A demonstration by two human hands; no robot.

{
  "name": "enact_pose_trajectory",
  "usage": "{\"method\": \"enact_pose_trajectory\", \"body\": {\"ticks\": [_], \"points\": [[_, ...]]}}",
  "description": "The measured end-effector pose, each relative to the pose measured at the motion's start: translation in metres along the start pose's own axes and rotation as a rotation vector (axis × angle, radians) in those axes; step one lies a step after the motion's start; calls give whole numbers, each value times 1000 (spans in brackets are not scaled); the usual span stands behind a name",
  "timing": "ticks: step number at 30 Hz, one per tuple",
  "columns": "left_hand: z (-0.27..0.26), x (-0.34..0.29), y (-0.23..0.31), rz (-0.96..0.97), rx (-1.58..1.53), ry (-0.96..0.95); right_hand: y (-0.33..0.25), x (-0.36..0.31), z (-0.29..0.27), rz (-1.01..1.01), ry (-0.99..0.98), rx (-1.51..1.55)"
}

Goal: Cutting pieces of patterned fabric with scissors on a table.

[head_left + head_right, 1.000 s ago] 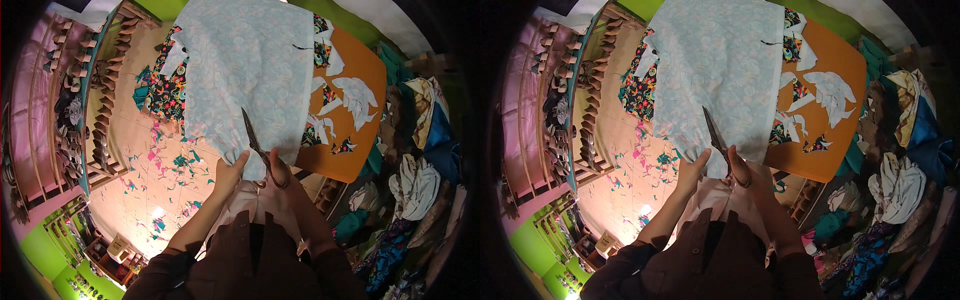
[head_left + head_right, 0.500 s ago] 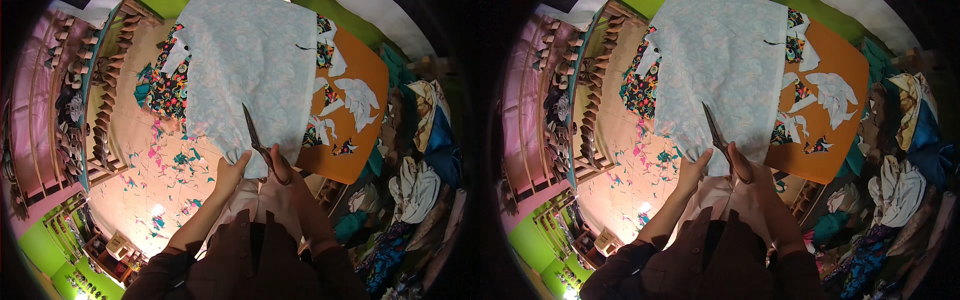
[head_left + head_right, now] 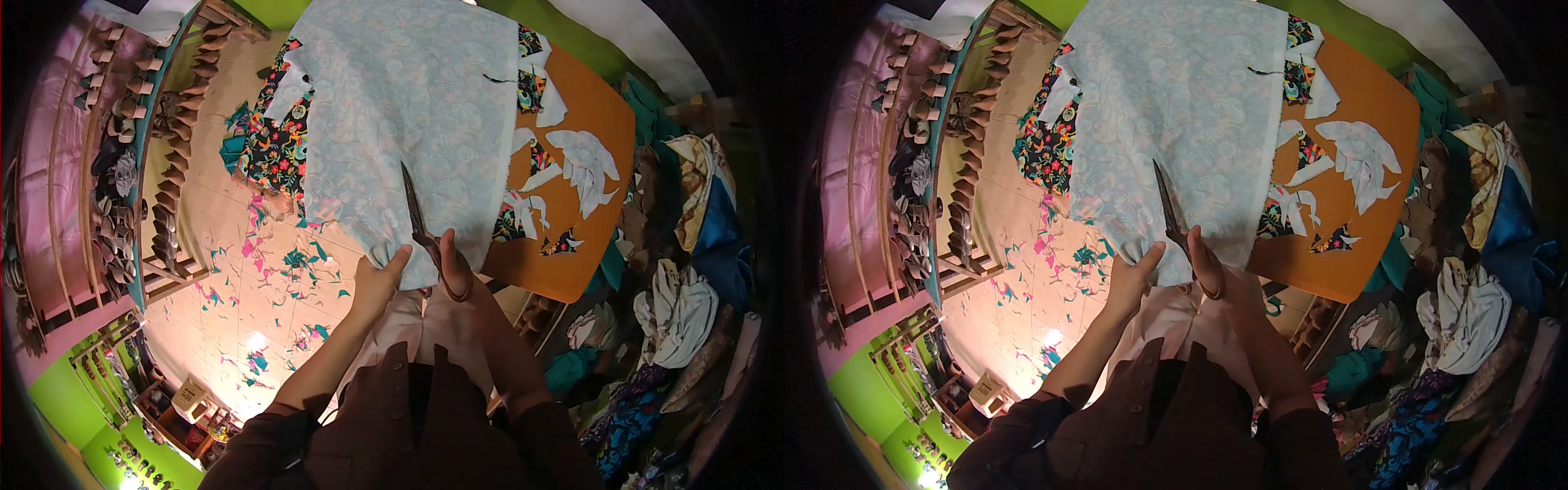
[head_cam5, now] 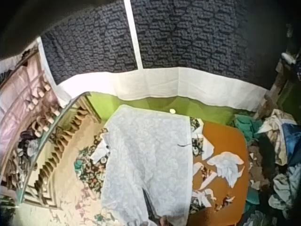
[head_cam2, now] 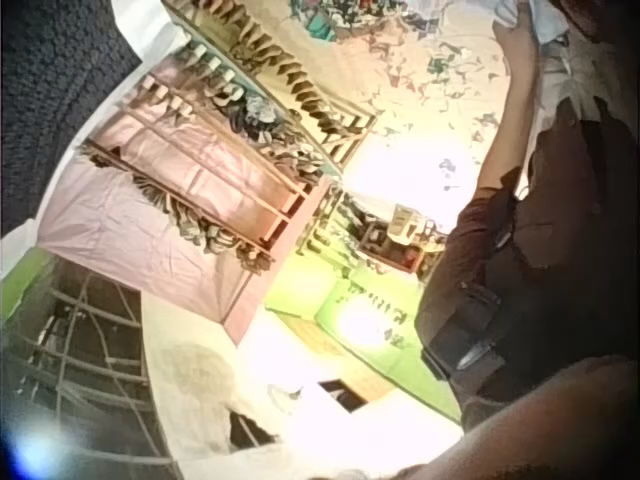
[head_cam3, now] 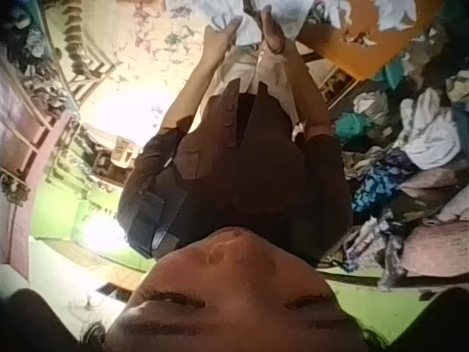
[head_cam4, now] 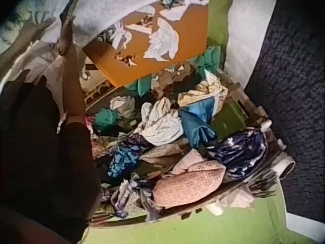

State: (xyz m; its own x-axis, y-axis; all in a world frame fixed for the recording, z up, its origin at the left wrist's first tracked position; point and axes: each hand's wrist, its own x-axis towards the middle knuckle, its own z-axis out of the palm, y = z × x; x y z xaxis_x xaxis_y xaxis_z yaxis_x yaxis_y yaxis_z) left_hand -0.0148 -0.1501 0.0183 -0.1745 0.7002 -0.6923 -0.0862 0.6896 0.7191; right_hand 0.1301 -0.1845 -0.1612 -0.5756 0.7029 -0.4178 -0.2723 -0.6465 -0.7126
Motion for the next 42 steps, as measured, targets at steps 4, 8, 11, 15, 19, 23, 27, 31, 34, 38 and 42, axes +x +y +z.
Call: {"method": "enact_pose_trajectory", "body": {"ticks": [4, 8, 11, 15, 19, 23, 27, 31, 34, 38, 42], "points": [[-2, 0, 0, -17, -15, 28, -33, 5, 28, 132, 146, -27], [-2, -1, 0, -14, -59, -4, -49, -1, 35, 187, 157, 12], [0, -1, -1, -30, -26, 3, -52, 4, 33, 59, 119, 50], [-2, -3, 1, -36, -23, 26, -83, 4, 62, 36, 274, 69], [-2, -2, 1, -24, -38, 17, -77, 8, 52, 0, 203, 40], [-3, -2, -2, -27, -49, -2, -73, 10, 44, -49, 2, 71], [0, -3, -3, 12, -6, 7, -60, 12, 31, -56, 63, 82], [-5, -4, -2, -12, 24, 20, -97, 14, 54, 109, 173, -175], [-7, -3, -1, -20, 11, 23, -104, 13, 65, 17, 263, -148], [-6, -4, 0, -17, 30, 22, -127, 5, 69, 39, 196, -29], [-7, -5, 0, -54, 27, -26, -135, 11, 87, 8, 437, 183]]}}
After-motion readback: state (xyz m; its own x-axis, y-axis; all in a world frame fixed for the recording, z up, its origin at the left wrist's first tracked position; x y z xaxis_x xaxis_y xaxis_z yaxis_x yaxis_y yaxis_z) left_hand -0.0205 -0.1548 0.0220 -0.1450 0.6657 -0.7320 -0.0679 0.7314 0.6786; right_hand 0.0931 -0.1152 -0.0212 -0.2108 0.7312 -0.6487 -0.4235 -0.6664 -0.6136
